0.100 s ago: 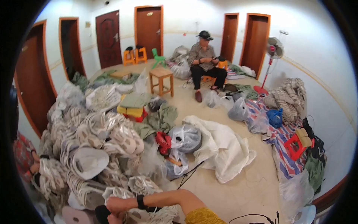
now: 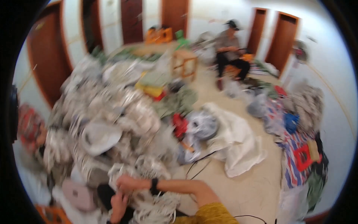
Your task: The recorder is lacing a white athletic shoe while sitting on the floor in a shoe manufacturing facility.
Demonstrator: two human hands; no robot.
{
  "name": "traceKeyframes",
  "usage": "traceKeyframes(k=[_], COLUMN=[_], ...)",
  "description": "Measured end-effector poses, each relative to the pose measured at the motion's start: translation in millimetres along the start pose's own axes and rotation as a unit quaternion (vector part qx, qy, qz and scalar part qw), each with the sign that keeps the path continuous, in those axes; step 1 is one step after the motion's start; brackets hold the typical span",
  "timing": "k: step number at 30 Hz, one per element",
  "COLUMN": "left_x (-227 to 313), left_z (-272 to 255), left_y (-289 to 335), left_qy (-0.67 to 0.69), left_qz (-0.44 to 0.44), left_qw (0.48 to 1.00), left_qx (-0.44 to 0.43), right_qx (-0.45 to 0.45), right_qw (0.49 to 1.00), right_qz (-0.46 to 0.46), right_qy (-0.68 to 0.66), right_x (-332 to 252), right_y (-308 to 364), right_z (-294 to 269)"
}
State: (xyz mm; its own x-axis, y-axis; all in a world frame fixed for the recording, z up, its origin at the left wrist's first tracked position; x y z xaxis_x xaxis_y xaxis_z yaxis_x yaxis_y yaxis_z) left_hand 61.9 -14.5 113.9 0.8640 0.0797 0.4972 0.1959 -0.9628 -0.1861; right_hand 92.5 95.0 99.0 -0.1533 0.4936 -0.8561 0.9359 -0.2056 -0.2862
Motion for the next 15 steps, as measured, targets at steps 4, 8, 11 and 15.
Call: traceKeyframes(k=[4, 8, 11, 15], left_x=[-35, -34, -27, -6], left_z=[-42, -30, -34, -31], left_y=[-6, -22, -15, -13], left_qy=[-0.030, -0.030, -0.031, -0.173], left_qz=[-0.030, -0.095, -0.102, 0.024], left_qw=[0.999, 0.995, 0.993, 0.984], left_qx=[0.030, -0.016, -0.049, -0.035], right_qx=[-0.030, -0.022, -0.039, -0.028], right_qw=[0.927, 0.926, 0.925, 0.934], right_qz=[0.332, 0.348, 0.355, 0.320], right_qy=[-0.174, -0.145, -0.125, -0.153], right_x=[18, 4, -2, -9], right_y=[0, 18, 29, 34], right_z=[-27, -45, -27, -16])
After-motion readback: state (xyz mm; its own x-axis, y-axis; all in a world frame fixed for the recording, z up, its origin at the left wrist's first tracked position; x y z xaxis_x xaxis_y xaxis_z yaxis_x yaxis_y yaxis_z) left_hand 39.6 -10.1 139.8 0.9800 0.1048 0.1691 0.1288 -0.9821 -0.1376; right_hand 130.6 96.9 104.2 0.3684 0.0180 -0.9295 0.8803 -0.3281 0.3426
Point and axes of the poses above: each hand's wrist, its own y-axis away from the middle knuckle, its own z-axis out of the palm, x = y × z, the point moved 6 cm from there along -y, towards the middle knuckle, and after that the axes turned 10 degrees about z, right-handed, at the moved point
